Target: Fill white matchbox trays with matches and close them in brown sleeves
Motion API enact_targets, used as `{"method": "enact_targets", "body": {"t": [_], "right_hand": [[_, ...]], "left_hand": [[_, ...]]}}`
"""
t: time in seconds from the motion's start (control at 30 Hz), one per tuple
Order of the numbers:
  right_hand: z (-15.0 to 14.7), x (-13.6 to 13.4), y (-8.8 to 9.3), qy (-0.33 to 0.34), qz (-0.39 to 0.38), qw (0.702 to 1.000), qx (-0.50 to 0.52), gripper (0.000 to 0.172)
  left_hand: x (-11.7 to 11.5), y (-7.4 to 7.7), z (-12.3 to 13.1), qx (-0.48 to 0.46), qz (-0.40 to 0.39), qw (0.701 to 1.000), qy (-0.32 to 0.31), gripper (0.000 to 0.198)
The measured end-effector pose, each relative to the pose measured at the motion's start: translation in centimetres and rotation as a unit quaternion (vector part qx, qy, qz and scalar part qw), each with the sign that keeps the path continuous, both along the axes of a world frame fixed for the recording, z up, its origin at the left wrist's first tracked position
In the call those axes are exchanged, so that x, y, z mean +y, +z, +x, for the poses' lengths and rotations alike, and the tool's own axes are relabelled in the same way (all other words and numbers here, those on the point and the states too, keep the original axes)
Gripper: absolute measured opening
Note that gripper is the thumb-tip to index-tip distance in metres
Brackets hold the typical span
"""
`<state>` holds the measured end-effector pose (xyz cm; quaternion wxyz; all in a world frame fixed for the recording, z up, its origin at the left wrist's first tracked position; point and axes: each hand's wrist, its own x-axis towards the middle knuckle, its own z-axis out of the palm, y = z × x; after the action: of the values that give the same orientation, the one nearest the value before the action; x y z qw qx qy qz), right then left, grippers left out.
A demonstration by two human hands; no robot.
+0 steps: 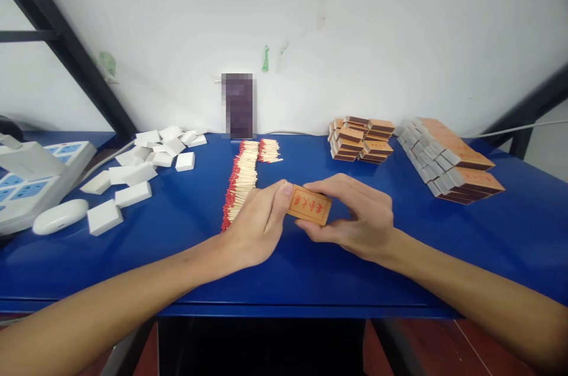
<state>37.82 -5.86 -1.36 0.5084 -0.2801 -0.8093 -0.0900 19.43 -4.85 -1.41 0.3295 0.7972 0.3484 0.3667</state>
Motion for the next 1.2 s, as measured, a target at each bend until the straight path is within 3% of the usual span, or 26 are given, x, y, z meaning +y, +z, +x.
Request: {"method": "enact_targets", "body": {"t": [0.3,0.63,0.77,0.83,0.9,1.0,1.07,1.2], "right_hand": [[-0.2,-0.1,-0.2,-0.020,0.035,0.999,0.000,0.035],[0.0,-0.2,0.4,-0.007,0.016,1.000,-0.020,0.032],[1.3,-0.8,0.9,-0.014,0.005,0.998,-0.065,0.037],[3.4,-1.6,1.4,-0.056,0.003,0.994,-0.094,0.040],[6.8,-2.5,2.1,-0.140,0.012,0.983,-0.120,0.040],[13.5,-3.8,3.4,-0.278,0.028,0.954,-0.109,0.036],[18.0,-4.1,4.0,-0.353,0.009,0.935,-0.042,0.033],[24.1,-3.9,3.2,-0.350,-0.059,0.931,-0.084,0.028]], "left_hand": [[-0.7,0.1,0.3,-0.026,-0.025,0.999,-0.020,0.042],[-0.8,0.9,-0.4,0.098,0.048,0.993,-0.036,0.029],[-0.2,1.7,-1.0,0.119,0.079,0.990,-0.009,0.029],[0.3,2.3,-1.4,0.108,0.108,0.988,0.010,0.026],[0.7,3.0,-1.7,0.096,0.150,0.984,0.022,0.029],[1.0,3.7,-1.8,0.098,0.175,0.979,0.035,0.034],[1.0,3.9,-1.8,0.105,0.166,0.980,0.025,0.036],[0.8,3.7,-1.6,0.084,0.124,0.988,-0.031,0.038]]}}
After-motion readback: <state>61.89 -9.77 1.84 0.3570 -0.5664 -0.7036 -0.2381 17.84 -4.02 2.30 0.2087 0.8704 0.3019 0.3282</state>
